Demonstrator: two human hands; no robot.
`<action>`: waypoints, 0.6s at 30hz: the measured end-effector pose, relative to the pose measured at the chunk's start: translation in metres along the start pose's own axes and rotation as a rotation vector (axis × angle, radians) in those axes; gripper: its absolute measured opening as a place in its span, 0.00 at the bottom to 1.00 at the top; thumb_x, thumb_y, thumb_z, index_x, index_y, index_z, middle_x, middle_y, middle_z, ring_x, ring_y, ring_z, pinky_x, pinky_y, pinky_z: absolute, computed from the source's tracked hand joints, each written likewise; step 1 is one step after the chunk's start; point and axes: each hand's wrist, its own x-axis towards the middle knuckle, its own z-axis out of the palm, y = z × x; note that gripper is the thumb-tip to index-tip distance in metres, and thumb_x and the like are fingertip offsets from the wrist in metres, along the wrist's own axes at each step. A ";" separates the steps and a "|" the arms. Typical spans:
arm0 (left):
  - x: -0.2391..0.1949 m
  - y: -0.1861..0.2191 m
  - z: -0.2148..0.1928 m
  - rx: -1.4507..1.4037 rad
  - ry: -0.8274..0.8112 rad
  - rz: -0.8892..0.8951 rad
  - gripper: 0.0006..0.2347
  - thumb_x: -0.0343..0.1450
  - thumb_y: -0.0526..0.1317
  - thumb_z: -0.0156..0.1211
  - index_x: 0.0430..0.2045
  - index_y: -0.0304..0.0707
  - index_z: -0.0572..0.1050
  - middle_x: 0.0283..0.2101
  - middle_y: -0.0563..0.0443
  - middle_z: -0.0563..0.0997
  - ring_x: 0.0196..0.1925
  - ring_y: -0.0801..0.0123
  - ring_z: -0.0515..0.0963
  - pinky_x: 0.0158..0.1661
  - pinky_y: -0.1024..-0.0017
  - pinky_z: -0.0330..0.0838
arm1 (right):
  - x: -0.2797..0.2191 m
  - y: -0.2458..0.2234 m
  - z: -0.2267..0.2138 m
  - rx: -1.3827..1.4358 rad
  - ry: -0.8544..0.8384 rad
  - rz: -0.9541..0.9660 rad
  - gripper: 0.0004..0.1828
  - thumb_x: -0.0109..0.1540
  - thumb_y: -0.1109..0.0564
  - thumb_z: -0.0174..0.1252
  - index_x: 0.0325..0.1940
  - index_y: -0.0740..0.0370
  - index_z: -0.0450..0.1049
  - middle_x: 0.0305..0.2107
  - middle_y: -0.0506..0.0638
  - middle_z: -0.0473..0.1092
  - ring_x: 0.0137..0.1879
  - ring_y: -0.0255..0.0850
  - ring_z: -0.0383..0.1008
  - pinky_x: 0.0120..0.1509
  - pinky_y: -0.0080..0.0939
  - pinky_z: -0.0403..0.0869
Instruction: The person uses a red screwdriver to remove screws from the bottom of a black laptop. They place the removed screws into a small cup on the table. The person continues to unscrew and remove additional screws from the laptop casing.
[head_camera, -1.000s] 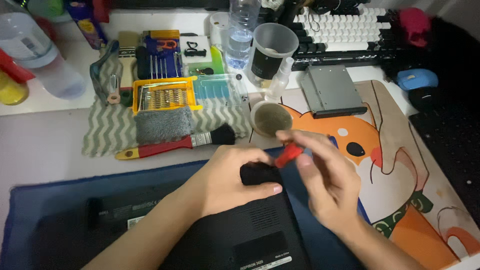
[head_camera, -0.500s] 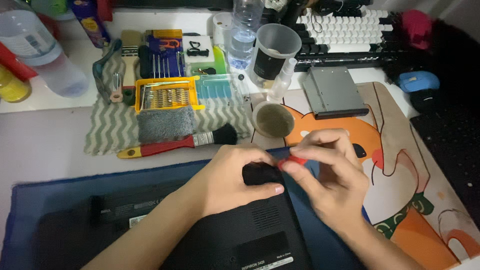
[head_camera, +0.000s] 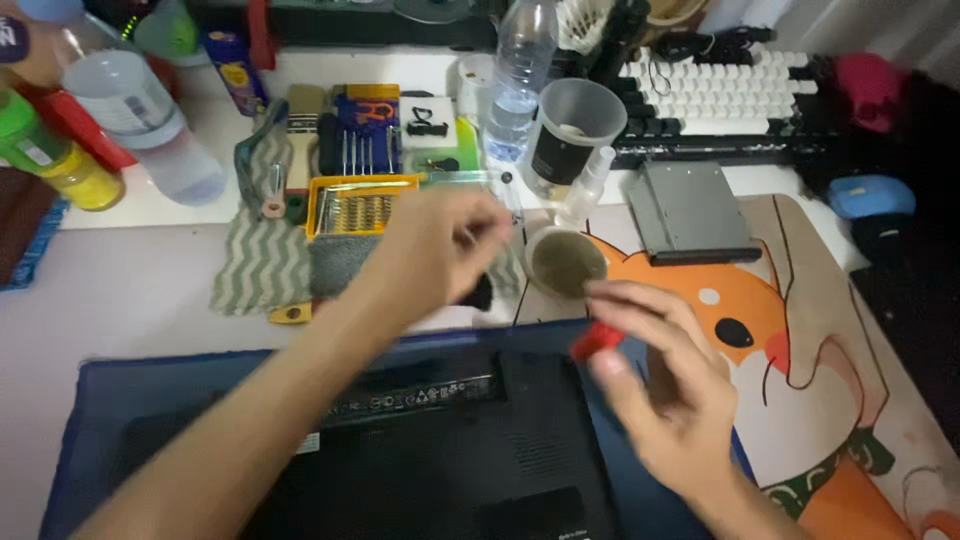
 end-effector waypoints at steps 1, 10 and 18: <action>0.014 -0.014 0.002 0.003 0.007 -0.003 0.04 0.78 0.30 0.67 0.40 0.33 0.88 0.37 0.46 0.93 0.34 0.68 0.91 0.36 0.79 0.89 | -0.002 0.004 -0.001 0.002 -0.006 -0.005 0.18 0.74 0.58 0.59 0.66 0.71 0.78 0.63 0.68 0.77 0.73 0.59 0.82 0.80 0.55 0.84; 0.103 -0.120 0.050 0.657 -0.180 0.168 0.08 0.71 0.30 0.67 0.40 0.41 0.87 0.40 0.40 0.84 0.45 0.35 0.88 0.41 0.41 0.80 | -0.003 0.009 -0.002 -0.034 0.026 0.052 0.13 0.75 0.62 0.54 0.60 0.68 0.79 0.52 0.63 0.84 0.65 0.52 0.85 0.76 0.49 0.82; 0.124 -0.116 0.036 0.705 -0.526 0.018 0.04 0.80 0.35 0.69 0.46 0.43 0.88 0.50 0.43 0.87 0.50 0.46 0.86 0.63 0.46 0.73 | -0.002 -0.007 0.002 0.002 0.148 0.169 0.10 0.73 0.64 0.57 0.58 0.69 0.78 0.54 0.70 0.81 0.58 0.57 0.90 0.66 0.51 0.93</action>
